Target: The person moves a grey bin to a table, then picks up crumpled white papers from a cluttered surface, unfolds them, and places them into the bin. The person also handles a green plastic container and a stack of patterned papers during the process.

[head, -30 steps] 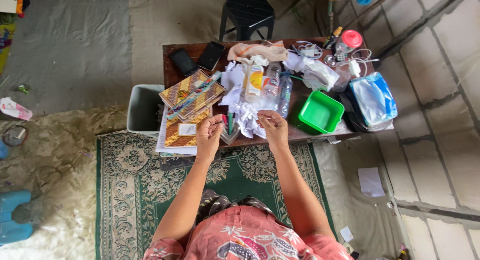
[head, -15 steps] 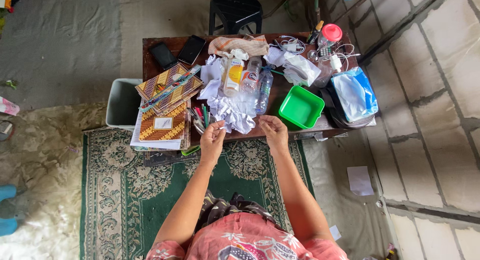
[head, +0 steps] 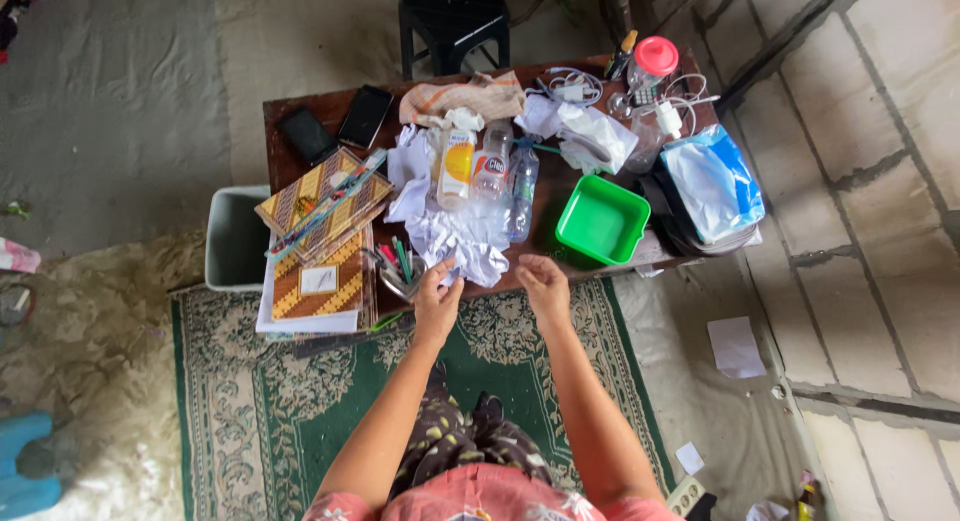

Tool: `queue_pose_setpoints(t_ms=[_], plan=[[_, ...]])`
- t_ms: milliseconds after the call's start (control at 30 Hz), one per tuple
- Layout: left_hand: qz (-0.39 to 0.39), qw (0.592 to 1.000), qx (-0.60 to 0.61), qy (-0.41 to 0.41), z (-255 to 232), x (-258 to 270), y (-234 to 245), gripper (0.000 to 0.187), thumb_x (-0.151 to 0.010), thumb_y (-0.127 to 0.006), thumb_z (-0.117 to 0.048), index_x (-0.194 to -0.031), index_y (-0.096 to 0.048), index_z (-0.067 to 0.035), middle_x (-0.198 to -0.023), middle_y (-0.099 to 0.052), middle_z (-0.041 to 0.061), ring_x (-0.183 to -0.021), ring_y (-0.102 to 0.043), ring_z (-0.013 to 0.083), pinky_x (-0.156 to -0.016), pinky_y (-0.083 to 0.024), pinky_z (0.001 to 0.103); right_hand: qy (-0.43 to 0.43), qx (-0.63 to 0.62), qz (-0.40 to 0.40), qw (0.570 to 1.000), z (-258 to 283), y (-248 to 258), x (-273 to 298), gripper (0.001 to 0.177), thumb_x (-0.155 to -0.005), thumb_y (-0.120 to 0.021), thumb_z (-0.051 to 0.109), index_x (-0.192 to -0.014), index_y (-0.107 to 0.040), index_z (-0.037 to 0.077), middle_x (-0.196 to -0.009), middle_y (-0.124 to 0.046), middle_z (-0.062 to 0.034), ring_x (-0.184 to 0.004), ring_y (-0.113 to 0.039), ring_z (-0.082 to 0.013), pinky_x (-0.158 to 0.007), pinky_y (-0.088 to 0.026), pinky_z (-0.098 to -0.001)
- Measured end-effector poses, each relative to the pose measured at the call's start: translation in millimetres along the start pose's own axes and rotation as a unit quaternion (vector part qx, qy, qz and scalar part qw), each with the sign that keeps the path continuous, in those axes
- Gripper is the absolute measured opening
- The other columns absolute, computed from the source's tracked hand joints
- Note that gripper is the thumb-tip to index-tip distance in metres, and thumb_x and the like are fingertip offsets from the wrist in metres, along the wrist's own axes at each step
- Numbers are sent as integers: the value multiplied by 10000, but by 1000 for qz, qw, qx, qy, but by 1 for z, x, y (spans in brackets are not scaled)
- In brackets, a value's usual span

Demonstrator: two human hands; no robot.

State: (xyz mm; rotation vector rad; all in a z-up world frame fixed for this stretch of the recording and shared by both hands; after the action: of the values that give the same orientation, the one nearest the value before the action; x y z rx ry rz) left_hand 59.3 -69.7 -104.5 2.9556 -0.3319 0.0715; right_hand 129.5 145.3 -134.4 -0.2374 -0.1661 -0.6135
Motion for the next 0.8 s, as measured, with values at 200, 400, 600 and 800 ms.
queue_pose_setpoints(t_ms=[200, 400, 600, 800], plan=[[-5, 985, -140, -103, 31, -16, -14, 420, -948, -695, -204, -1335, -617, -63, -1388, -629, 132, -1385, -510, 312, -1142, -384, 418, -33, 93, -38, 994, -44, -10, -14, 366, -860, -807, 72, -1207, -703, 15, -1151, -715, -63, -1004, -652, -135, -860, -523, -276], [24, 988, -143, -46, 52, -26, -16, 487, -991, -631, -310, -1421, -560, -93, -1428, -596, 129, -1341, -532, 303, -1131, -382, 421, -76, 108, -6, 991, -73, -22, -23, 496, -873, -756, 98, -1345, -611, 50, -1155, -722, -54, -1003, -687, -166, -847, -547, -286], [39, 990, -138, -1, 64, -28, -16, 471, -992, -623, -327, -1418, -578, -132, -1345, -657, 119, -1253, -610, 263, -1082, -442, 396, -60, 213, -45, 974, -79, -33, -29, 378, -899, -756, 93, -1265, -675, 38, -1104, -721, -64, -929, -663, -120, -804, -542, -272], [48, 987, -151, 27, 66, -29, -17, 472, -962, -647, -335, -1389, -593, -141, -1271, -706, 114, -1219, -643, 259, -1048, -469, 388, -102, 237, -61, 964, -80, -32, -35, 219, -917, -773, 79, -1113, -758, -18, -945, -746, -72, -806, -651, -118, -731, -533, -271]])
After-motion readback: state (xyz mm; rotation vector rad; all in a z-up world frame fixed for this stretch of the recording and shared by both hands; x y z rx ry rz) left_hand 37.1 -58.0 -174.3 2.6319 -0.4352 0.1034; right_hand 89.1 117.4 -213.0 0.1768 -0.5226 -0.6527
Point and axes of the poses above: each hand's wrist, its own x-axis away from the middle knuckle, its own y-axis out of the back of the hand, z = x × y, the point moved 2 cm from there along -x, towards the middle knuckle
